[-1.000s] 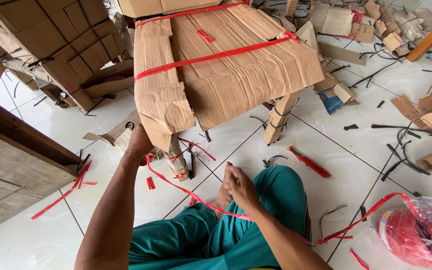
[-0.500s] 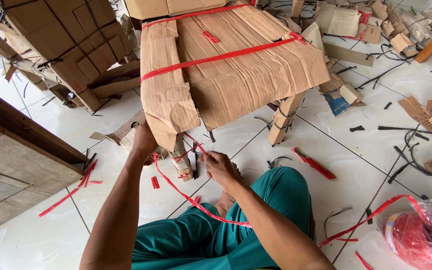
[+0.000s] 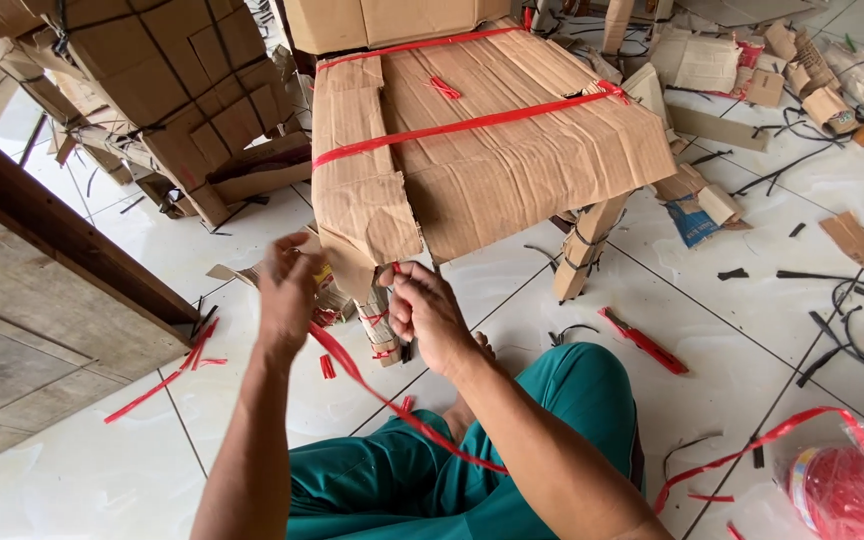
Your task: Tying red plastic strings around cardboard padding to secure it to a chair frame for shipping.
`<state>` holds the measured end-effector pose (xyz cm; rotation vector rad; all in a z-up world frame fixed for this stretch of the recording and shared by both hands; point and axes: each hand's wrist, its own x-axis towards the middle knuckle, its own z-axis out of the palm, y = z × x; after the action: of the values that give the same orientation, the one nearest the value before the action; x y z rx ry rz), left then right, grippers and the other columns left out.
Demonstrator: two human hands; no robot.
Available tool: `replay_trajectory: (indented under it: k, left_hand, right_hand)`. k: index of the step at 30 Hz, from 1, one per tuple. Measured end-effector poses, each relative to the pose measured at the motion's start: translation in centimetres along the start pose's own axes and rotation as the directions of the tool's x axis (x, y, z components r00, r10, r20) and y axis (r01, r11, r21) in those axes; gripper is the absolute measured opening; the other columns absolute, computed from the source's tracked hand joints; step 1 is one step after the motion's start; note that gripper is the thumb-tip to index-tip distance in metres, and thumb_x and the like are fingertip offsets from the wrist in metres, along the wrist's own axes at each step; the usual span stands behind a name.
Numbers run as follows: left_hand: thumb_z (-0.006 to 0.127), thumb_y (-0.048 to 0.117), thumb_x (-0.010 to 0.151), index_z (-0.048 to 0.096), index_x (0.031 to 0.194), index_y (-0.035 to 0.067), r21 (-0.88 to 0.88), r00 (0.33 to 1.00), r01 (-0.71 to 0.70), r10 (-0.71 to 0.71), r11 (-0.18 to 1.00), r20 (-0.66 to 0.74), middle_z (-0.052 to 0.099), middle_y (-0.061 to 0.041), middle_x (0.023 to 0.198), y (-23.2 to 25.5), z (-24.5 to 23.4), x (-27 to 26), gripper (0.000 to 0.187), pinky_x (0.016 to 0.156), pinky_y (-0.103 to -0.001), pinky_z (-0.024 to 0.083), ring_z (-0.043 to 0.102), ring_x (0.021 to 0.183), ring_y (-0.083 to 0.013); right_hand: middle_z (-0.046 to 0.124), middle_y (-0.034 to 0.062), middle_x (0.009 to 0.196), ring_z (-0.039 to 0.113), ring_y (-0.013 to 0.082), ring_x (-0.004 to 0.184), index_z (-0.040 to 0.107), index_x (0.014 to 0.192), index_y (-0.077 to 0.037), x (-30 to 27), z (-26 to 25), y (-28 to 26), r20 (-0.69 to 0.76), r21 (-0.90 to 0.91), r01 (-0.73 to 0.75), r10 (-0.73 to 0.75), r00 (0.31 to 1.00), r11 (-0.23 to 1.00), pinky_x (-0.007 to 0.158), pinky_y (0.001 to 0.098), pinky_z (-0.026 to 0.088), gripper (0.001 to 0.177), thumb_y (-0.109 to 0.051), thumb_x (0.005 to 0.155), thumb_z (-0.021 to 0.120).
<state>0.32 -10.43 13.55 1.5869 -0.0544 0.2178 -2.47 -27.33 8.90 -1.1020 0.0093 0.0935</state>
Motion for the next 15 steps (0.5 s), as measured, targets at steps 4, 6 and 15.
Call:
replay_trajectory:
  k: [4,6,15]
  left_hand:
    - [0.078,0.013,0.092,0.037,0.147,-0.007,0.056,0.996,-0.055,0.050,0.997,0.075,0.054,-0.014,0.091,-2.4,1.4,0.1,0.072,0.070,-0.028,0.045,0.052,0.080,-0.0194]
    - [0.082,0.018,0.092,0.041,0.138,-0.006,0.168,0.991,-0.131,0.132,0.977,0.006,0.049,-0.010,0.082,-4.1,1.8,0.7,0.066,0.070,-0.033,0.047,0.052,0.077,-0.0210]
    - [0.084,0.042,0.088,0.042,0.125,0.016,0.401,0.872,-0.075,0.255,0.913,-0.417,0.069,-0.010,0.087,-10.6,5.4,1.9,0.062,0.076,-0.049,0.050,0.070,0.081,-0.0371]
  right_hand:
    - [0.037,0.0013,0.057,0.048,0.0126,0.046,0.061,0.104,-0.005,-0.1,0.1,1.5,0.030,0.006,0.011,-0.012,0.999,1.000,0.040,0.0213,0.036,0.016,-0.014,0.104,0.048]
    - [0.037,0.0020,0.056,0.047,0.0136,0.045,0.060,0.103,-0.005,-0.4,0.3,1.1,0.035,-0.008,0.052,-0.051,0.998,0.999,0.039,0.0222,0.036,0.015,-0.015,0.104,0.050]
    - [0.075,0.0159,0.086,0.075,0.0371,0.079,0.056,0.107,-0.019,-1.0,4.2,0.4,0.135,-0.923,0.177,-0.144,0.980,0.341,0.070,0.0455,0.058,0.019,-0.023,0.101,0.039]
